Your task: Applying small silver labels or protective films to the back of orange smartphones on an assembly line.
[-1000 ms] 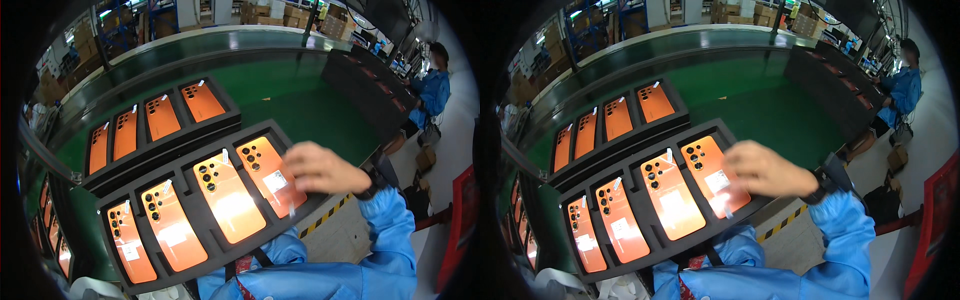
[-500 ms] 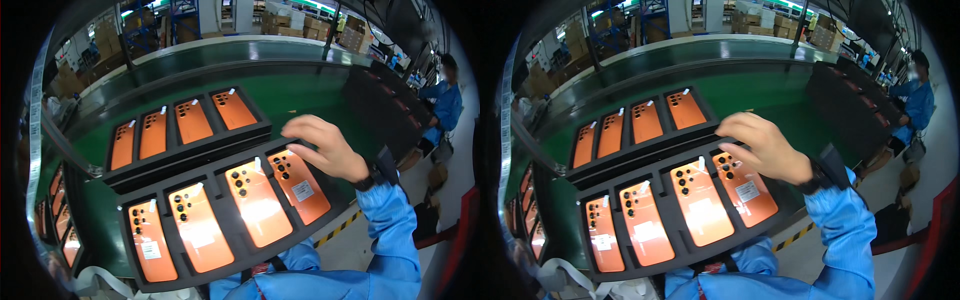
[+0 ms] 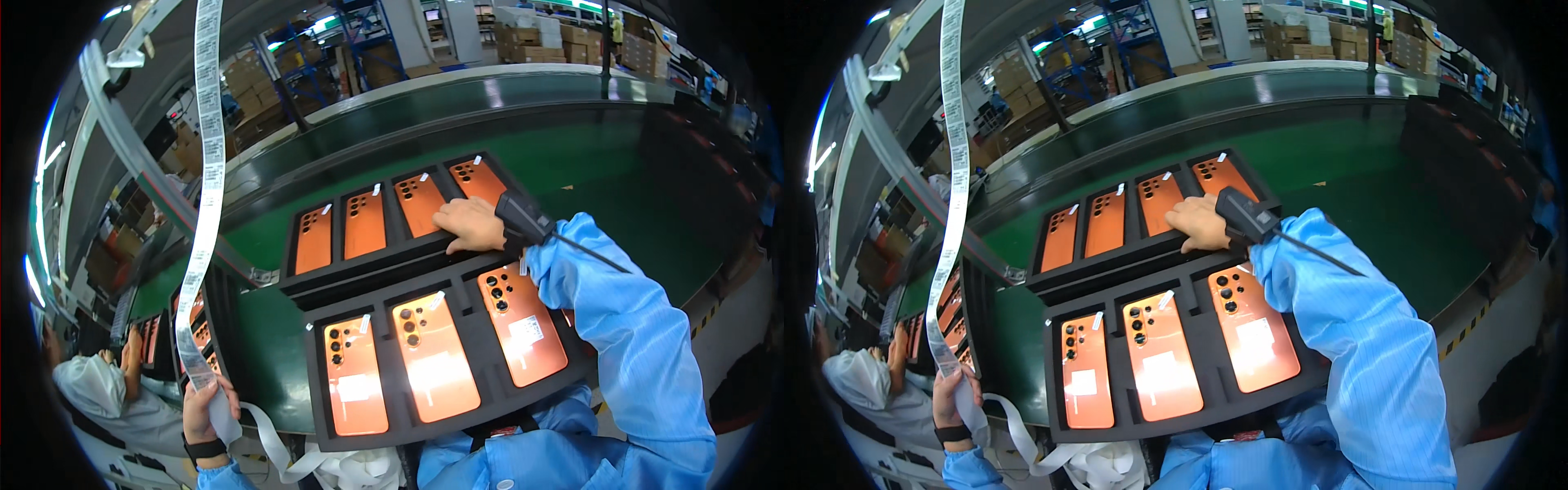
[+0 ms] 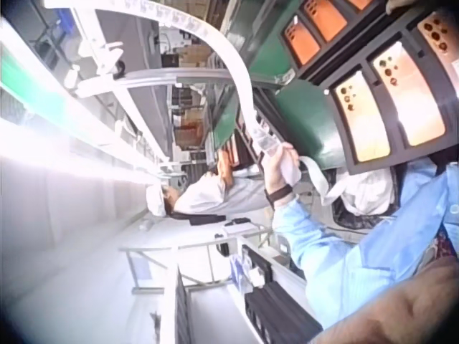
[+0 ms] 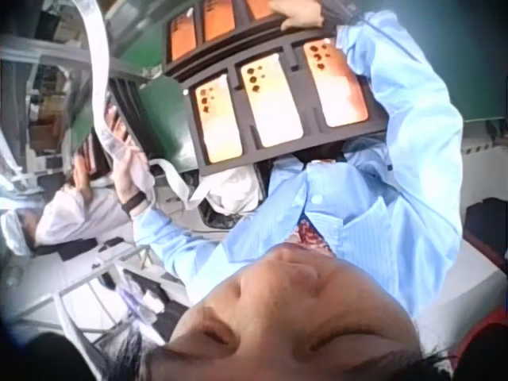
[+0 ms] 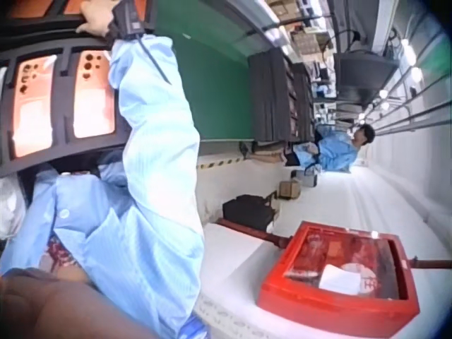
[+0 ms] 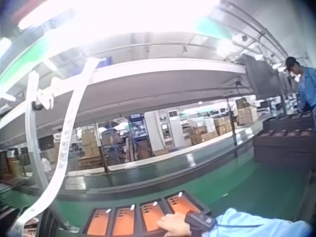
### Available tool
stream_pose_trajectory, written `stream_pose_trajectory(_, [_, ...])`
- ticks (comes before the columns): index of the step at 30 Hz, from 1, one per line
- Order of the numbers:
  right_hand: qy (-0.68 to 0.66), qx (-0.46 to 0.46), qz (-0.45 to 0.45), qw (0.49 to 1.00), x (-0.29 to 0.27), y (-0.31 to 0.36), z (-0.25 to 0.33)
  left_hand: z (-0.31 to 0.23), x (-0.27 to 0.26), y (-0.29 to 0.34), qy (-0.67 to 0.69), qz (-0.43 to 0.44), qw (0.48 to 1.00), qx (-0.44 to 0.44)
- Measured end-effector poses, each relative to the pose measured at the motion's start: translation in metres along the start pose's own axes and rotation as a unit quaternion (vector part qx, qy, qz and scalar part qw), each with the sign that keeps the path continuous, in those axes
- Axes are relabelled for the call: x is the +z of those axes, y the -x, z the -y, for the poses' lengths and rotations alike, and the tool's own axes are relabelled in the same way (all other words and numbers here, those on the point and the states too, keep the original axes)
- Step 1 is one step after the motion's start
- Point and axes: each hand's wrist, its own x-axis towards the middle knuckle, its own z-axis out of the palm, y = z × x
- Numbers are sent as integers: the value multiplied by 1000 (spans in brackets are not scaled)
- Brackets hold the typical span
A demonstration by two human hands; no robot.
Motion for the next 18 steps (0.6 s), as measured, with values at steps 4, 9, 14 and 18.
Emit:
stream_pose_trajectory(4, [-32,-28,-35,998,-17,-12,3,-1,-6,-2,7,-14,1000,-12])
stream_pose_trajectory(9, [-38,-81,-61,994,-111,23,41,8,-15,-13,31,-29,999,-34])
stream_pose_trajectory(14, [-20,-82,-64,994,-150,116,102,26,-8,-7,82,-47,990,-103])
stream_pose_trajectory(18, [-52,-14,3,999,-121,187,144,32,45,-14,-40,22,994,-99])
